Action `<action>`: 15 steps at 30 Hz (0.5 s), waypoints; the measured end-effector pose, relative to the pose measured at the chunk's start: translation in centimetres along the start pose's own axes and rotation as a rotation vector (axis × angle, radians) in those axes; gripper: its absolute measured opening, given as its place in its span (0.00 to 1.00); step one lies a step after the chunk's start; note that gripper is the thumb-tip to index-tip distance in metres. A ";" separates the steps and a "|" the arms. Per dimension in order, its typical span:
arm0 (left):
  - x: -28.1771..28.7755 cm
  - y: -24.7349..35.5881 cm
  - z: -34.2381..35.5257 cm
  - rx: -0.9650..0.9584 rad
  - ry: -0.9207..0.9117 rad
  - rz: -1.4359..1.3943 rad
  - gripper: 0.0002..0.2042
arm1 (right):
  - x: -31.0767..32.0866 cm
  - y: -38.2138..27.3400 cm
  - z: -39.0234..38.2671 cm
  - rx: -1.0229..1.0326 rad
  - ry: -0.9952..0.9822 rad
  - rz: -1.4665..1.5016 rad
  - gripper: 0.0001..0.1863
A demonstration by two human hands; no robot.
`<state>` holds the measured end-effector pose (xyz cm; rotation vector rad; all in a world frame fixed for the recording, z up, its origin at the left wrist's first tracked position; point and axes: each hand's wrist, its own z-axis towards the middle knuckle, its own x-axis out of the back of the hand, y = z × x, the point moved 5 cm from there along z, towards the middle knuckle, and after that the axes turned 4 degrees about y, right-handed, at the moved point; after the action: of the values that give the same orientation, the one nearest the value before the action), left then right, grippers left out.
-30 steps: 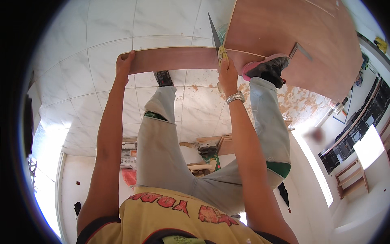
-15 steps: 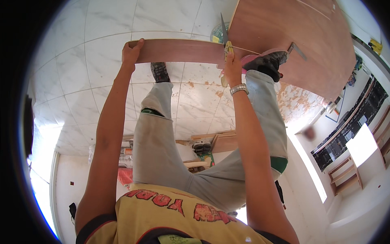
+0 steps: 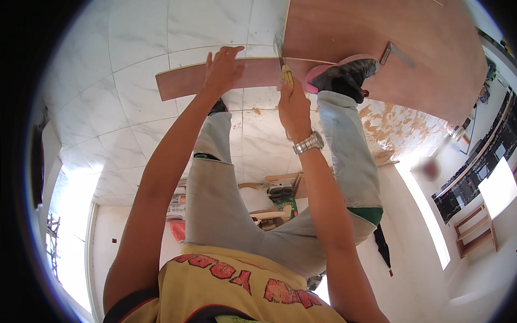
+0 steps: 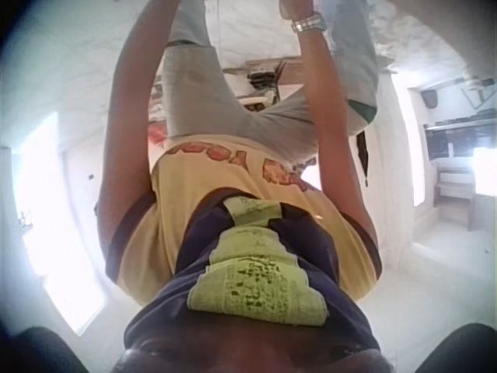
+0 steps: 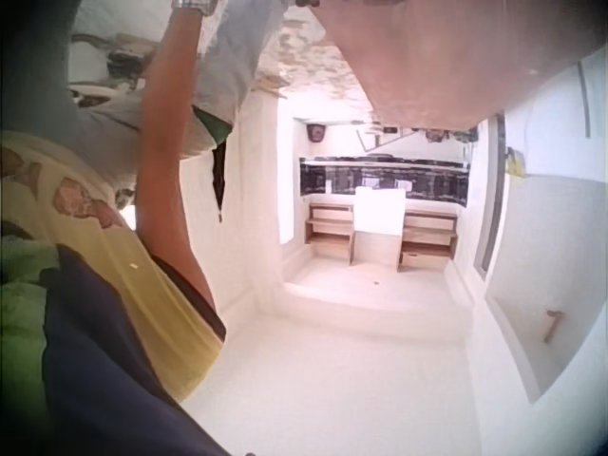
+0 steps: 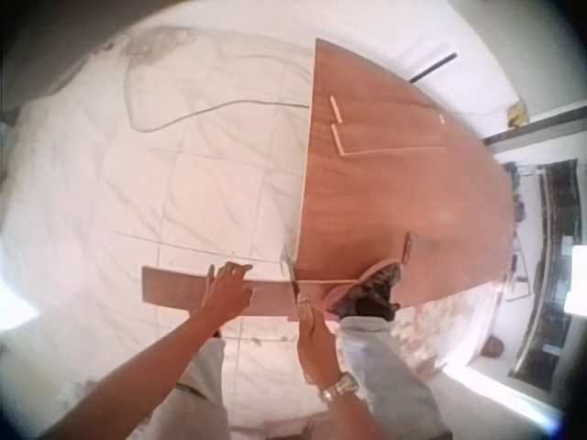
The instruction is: Measure, mark, and saw a piece of plywood for a cabinet installation.
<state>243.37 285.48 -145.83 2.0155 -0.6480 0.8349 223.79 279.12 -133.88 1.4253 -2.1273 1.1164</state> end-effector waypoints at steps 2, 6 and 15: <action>-2.4 2.0 2.9 0.007 -0.197 0.042 0.24 | 2.4 -0.7 -4.8 0.021 0.031 0.061 0.23; -5.1 2.0 6.6 0.034 -0.604 0.058 0.22 | 5.6 -1.1 -10.7 -0.158 -0.040 0.097 0.23; -6.1 1.4 6.9 -0.033 -0.661 0.056 0.22 | 5.0 -1.0 -9.6 -0.181 -0.102 0.161 0.25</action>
<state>240.68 279.72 -152.69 2.2486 -1.0737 0.1614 221.23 283.17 -124.11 1.2730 -2.3827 0.8944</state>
